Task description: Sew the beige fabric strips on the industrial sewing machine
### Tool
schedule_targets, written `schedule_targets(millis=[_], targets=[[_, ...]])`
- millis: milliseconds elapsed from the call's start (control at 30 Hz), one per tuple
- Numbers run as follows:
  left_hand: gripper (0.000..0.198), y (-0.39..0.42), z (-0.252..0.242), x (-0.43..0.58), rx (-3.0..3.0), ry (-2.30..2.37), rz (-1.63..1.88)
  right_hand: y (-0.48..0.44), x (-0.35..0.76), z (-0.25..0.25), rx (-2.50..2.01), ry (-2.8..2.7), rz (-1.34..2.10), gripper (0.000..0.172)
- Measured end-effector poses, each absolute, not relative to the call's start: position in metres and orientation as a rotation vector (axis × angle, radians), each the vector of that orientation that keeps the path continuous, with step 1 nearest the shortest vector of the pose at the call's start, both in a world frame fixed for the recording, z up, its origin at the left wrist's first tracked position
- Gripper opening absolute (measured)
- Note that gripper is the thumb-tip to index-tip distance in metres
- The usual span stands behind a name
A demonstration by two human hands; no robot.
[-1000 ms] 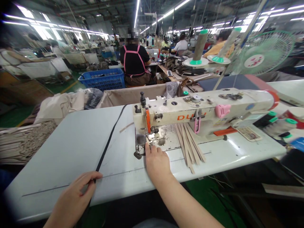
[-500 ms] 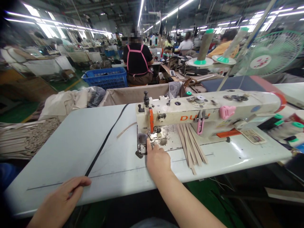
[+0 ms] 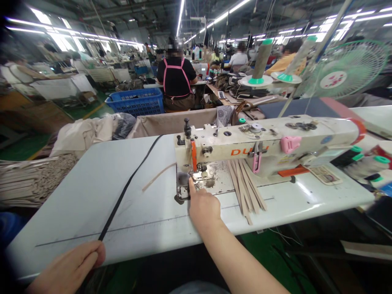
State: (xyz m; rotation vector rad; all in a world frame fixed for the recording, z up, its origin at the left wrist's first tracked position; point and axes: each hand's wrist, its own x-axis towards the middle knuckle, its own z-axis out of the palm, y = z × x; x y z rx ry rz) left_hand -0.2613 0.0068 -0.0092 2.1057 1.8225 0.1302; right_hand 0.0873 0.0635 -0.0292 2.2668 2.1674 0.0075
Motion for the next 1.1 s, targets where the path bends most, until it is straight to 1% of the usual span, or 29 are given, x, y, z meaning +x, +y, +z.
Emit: schedule_targets(millis=[100, 200, 333, 367, 433, 533, 600, 700, 933, 1000, 1100], targets=[[0.027, 0.009, -0.008, -0.259, 2.129, 1.829, 0.112, 0.058, 0.091, -0.037, 2.259, 2.243, 0.094, 0.067], [0.025, 0.015, -0.004, -0.254, 2.127, 1.812, 0.033, 0.050, 0.095, -0.047, 2.279, 2.348, 0.226, 0.057], [0.026, 0.021, 0.006, -0.240, 1.920, 1.920, -0.007, 0.045, 0.100, -0.060, 2.293, 2.503, 0.439, 0.047], [0.030, 0.022, 0.009, -0.235, 1.838, 1.950, 0.015, 0.044, 0.100, -0.062, 2.293, 2.536, 0.497, 0.046], [0.044, 0.025, 0.015, -0.227, 1.709, 1.987, 0.074, 0.045, 0.102, -0.066, 2.295, 2.588, 0.604, 0.044], [0.063, 0.030, 0.019, -0.220, 1.657, 2.010, 0.074, 0.047, 0.102, -0.070, 2.303, 2.635, 0.710, 0.041], [0.065, 0.033, 0.019, -0.220, 1.689, 2.007, -0.001, 0.048, 0.102, -0.070, 2.307, 2.653, 0.738, 0.040], [0.060, 0.037, 0.016, -0.221, 1.766, 2.031, -0.102, 0.048, 0.102, -0.069, 2.307, 2.668, 0.752, 0.040], [0.057, 0.038, 0.016, -0.216, 1.906, 2.100, -0.196, 0.049, 0.103, -0.069, 2.298, 2.688, 0.772, 0.041], [0.059, 0.038, 0.014, -0.216, 1.904, 2.133, -0.186, 0.049, 0.103, -0.069, 2.301, 2.700, 0.765, 0.040], [0.066, 0.038, 0.009, -0.218, 1.827, 2.204, -0.124, 0.048, 0.104, -0.068, 2.311, 2.714, 0.765, 0.038]])
